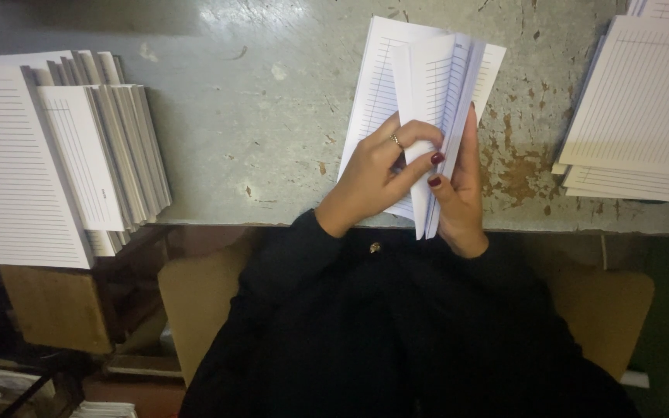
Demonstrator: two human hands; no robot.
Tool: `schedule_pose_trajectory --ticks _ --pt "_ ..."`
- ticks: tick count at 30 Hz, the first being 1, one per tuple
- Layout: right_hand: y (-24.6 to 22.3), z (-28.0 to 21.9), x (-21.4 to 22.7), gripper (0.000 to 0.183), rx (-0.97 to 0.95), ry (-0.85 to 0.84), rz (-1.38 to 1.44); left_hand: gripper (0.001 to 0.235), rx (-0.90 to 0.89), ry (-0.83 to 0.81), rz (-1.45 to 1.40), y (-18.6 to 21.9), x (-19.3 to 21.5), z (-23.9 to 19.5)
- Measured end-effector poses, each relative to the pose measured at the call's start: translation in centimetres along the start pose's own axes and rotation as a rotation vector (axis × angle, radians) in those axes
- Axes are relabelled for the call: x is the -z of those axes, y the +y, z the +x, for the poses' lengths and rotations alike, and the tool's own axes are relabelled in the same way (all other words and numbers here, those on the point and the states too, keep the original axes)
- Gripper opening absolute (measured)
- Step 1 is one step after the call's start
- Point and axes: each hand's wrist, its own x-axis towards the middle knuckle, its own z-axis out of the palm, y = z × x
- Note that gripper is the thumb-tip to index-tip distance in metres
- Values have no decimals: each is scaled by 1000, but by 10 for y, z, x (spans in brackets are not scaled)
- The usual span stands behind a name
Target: Organizing and checking stacks of lined paper on a desk by flipping through them and moving them between piles.
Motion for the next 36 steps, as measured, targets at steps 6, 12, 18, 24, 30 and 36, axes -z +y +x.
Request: schedule_pose_trajectory --ticks 6,12,18,24,30,36 --pt "-25 2 -13 82 -60 6 142 67 225 -102 -104 6 7 -2" --pt "-7 1 -6 87 -7 -4 -9 29 -14 39 9 -24 -8 -8" --pt "-3 0 -2 87 -4 -1 3 17 -21 37 -25 -10 -6 -2" --pt "3 -1 3 87 -8 -11 13 17 -24 19 -36 -6 -2 -1" --pt "2 -1 2 87 -12 -6 13 17 -16 17 -39 -4 -2 1" --pt "-1 1 -1 87 -5 -2 9 17 3 -3 -25 -5 -2 -1"
